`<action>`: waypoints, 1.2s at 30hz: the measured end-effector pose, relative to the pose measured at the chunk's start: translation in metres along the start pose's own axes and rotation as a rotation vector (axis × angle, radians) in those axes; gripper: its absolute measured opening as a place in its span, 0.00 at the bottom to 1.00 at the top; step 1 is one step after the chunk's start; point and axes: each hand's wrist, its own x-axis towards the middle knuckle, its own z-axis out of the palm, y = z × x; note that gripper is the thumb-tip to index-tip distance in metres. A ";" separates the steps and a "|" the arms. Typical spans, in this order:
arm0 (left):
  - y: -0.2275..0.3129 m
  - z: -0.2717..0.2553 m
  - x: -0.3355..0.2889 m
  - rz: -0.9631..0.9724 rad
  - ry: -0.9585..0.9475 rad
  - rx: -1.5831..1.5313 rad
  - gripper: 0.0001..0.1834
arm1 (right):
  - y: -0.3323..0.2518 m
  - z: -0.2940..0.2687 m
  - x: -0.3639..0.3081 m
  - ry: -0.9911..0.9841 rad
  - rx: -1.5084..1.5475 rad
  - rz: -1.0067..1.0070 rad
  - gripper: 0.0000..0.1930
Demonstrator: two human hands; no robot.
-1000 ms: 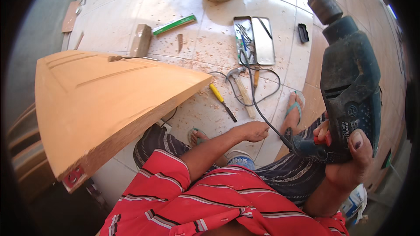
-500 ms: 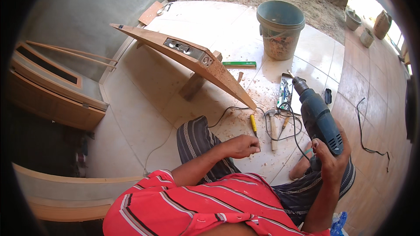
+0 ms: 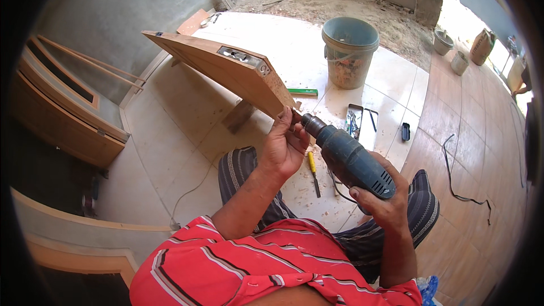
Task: The person uses a power drill to attach a metal hinge to a wooden door panel. They then switch to a screwdriver to tighten the screws on the hinge. Finally, they lift and reposition the door panel to inspect the installation.
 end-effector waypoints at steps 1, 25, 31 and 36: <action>0.002 0.000 0.001 0.000 0.000 -0.001 0.06 | -0.001 -0.002 0.000 0.000 -0.005 0.012 0.34; 0.040 0.000 0.023 0.084 -0.239 0.128 0.13 | -0.006 0.018 0.021 0.015 0.030 -0.138 0.36; 0.048 0.008 0.033 0.167 -0.196 0.224 0.12 | -0.015 0.031 0.029 0.025 -0.045 -0.181 0.37; 0.059 0.016 0.029 0.162 -0.175 0.298 0.12 | -0.026 0.032 0.033 0.014 -0.129 -0.235 0.37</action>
